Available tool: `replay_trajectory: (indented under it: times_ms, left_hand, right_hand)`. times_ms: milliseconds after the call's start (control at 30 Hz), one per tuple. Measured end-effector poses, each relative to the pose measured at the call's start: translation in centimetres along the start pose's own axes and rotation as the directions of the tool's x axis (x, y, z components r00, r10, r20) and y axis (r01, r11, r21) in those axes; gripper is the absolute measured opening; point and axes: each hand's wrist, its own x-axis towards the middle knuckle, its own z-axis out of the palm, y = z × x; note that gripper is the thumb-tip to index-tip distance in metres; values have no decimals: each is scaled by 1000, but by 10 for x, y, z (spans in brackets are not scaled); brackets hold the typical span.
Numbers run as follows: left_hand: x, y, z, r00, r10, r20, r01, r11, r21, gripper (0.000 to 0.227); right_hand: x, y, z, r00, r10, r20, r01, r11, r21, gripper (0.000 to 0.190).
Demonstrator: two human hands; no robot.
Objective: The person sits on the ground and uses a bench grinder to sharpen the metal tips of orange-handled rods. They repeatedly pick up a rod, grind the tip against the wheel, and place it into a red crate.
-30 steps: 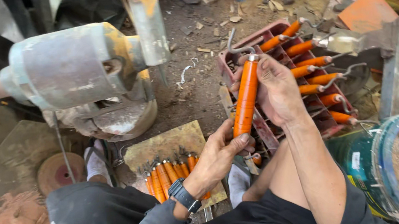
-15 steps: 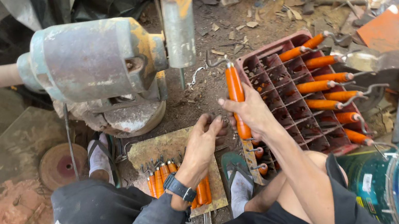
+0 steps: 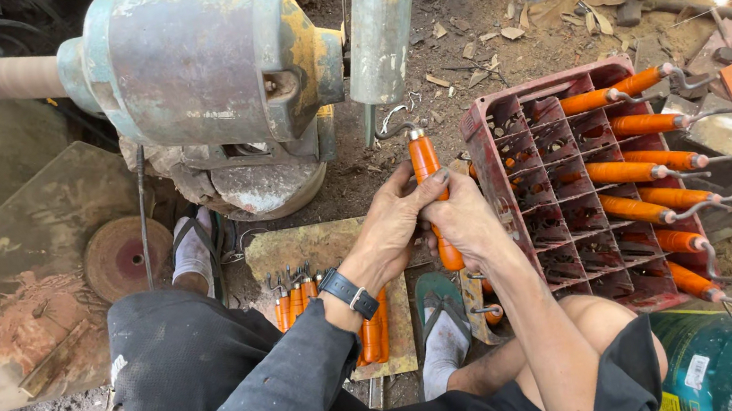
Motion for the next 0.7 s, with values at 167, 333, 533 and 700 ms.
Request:
replay_trajectory:
  times_ms: [167, 333, 533, 700]
  left_hand:
    - [12, -7, -2, 999, 34, -24, -37, 992, -118, 58]
    - [15, -17, -5, 998, 42, -56, -46, 995, -83, 55]
    - [12, -18, -5, 997, 37, -72, -44, 994, -98, 57]
    - [8, -20, -4, 992, 28, -121, -34, 998, -47, 62]
  right_hand:
    - [9, -2, -1, 1000, 6, 4, -6, 998, -62, 19]
    - [14, 3, -1, 1000, -16, 19, 17, 998, -64, 11]
    - [10, 9, 1, 1000, -13, 3, 13, 994, -105, 18]
    - [9, 10, 1, 999, -28, 22, 29, 997, -76, 15]
